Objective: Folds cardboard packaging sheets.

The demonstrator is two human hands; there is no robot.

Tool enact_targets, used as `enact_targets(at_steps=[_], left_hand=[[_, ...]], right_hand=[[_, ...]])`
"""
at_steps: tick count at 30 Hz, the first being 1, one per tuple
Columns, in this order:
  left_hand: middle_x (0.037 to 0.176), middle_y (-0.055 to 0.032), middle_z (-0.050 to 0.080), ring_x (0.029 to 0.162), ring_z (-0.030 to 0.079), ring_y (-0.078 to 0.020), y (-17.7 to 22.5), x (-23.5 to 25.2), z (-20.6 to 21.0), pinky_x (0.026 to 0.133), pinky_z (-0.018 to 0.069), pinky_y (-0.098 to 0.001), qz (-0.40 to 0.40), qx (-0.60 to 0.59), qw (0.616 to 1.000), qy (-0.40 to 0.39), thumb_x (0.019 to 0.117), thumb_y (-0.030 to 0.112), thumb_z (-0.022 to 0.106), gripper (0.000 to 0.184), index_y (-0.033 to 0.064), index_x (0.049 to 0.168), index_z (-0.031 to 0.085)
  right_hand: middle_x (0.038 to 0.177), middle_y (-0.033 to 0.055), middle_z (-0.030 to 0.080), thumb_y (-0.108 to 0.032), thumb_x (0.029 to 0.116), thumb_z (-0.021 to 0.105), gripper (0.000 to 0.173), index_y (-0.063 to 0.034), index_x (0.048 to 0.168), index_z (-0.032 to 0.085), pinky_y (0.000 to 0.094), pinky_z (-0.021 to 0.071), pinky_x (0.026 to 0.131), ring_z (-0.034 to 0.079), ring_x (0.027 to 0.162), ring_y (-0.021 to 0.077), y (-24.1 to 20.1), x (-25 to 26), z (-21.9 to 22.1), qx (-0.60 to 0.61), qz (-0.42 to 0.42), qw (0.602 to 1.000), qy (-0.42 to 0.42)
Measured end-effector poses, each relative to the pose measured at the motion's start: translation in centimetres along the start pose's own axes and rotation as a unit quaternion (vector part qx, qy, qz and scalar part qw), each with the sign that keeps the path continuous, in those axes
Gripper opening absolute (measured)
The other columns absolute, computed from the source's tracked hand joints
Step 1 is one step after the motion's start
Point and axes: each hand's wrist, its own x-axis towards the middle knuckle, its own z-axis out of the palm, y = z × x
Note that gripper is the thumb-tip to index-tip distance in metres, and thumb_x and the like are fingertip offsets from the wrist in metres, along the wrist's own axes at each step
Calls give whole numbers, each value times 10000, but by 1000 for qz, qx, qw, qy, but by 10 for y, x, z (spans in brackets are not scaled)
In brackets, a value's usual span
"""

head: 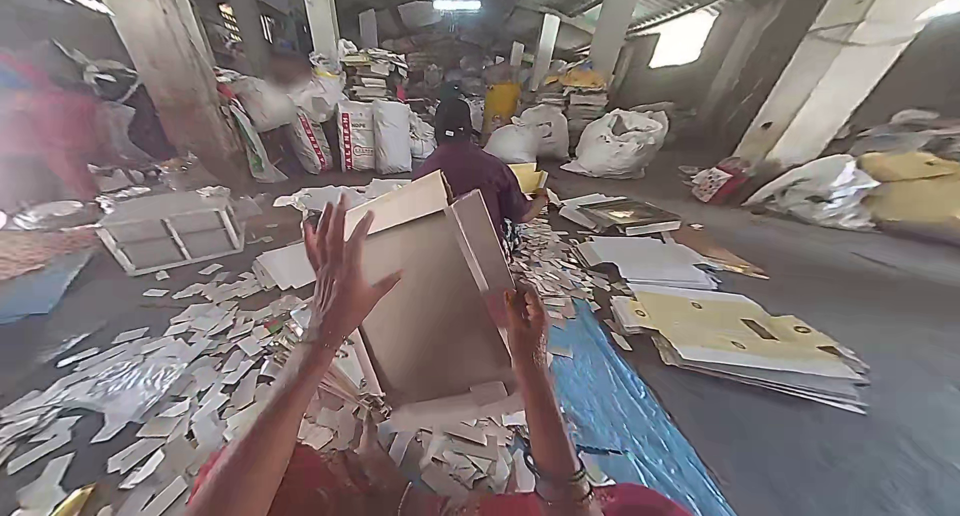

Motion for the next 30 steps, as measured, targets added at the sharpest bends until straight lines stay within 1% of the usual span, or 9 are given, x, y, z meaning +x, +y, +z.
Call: enact_targets(at_steps=[5, 9, 12, 16, 18, 20, 25, 28, 30], left_hand=[[1602, -127, 397, 1490, 346, -323, 17, 58, -16, 1214, 186, -617, 83, -10, 984, -155, 770, 610, 780, 1038, 102, 1570, 357], [1263, -201, 618, 1138, 616, -378, 40, 68, -4, 970, 482, -584, 81, -65, 974, -202, 921, 435, 711, 725, 83, 1502, 458], [1191, -201, 628, 990, 653, -390, 65, 72, -3, 809, 532, -570, 90, -5, 972, -218, 994, 502, 557, 678, 121, 1541, 436], [1175, -195, 651, 908, 685, -375, 93, 74, -6, 747, 551, -562, 124, -4, 963, -237, 1041, 413, 514, 569, 115, 1523, 455], [1182, -179, 658, 896, 695, -355, 104, 77, -12, 728, 562, -550, 140, -22, 955, -260, 1061, 410, 471, 542, 115, 1516, 462], [1232, -162, 659, 962, 699, -350, 111, 79, -19, 772, 563, -561, 143, -48, 947, -285, 1069, 432, 430, 540, 121, 1508, 475], [1445, -148, 568, 1282, 586, -344, 109, 88, -33, 1019, 462, -605, 122, -111, 926, -340, 994, 509, 552, 656, 146, 1532, 454], [1379, -124, 608, 1145, 655, -337, 98, 91, -26, 868, 530, -610, 146, -91, 939, -299, 839, 653, 683, 858, 204, 1531, 445], [1340, -144, 631, 1086, 672, -360, 95, 97, -27, 851, 530, -618, 142, -96, 941, -291, 869, 599, 710, 836, 167, 1529, 430]], right_hand=[[1034, 43, 674, -61, 1004, 518, 243, 94, 1164, 616, 187, 536, 884, 630, 953, -10, 8, -23, -35, 96, 13, 994, -45], [1063, 58, 659, -114, 1045, 460, 278, 67, 1197, 606, 213, 529, 910, 625, 991, 24, 3, -15, -54, 62, 19, 997, -46], [1139, 233, 674, -247, 1056, 489, 417, 83, 1292, 585, 457, 525, 952, 662, 1071, 298, -15, -8, -57, -160, 58, 985, -37], [1427, 352, 497, -495, 868, 733, 900, 61, 1504, 420, 681, 404, 1034, 492, 1289, 549, -27, -13, -47, -268, 40, 962, -6], [1458, 320, 487, -467, 852, 758, 902, 27, 1522, 410, 665, 411, 1038, 501, 1293, 526, -34, -15, -45, -288, 22, 957, 14], [1403, 273, 563, -311, 954, 656, 614, 20, 1451, 515, 627, 455, 996, 569, 1234, 475, -33, -16, -52, -317, -15, 948, 29], [915, 187, 717, -75, 1033, 519, 246, 74, 1153, 675, 439, 580, 789, 714, 838, 257, -27, -11, -85, -212, -40, 969, 117], [931, 72, 671, -131, 1052, 509, 240, 41, 1112, 664, 267, 537, 833, 636, 869, 60, -28, -6, -103, -64, 6, 992, 112], [943, 49, 656, -120, 1049, 511, 222, 36, 1102, 659, 242, 517, 838, 613, 884, 28, -33, -3, -103, -14, 38, 991, 126]])
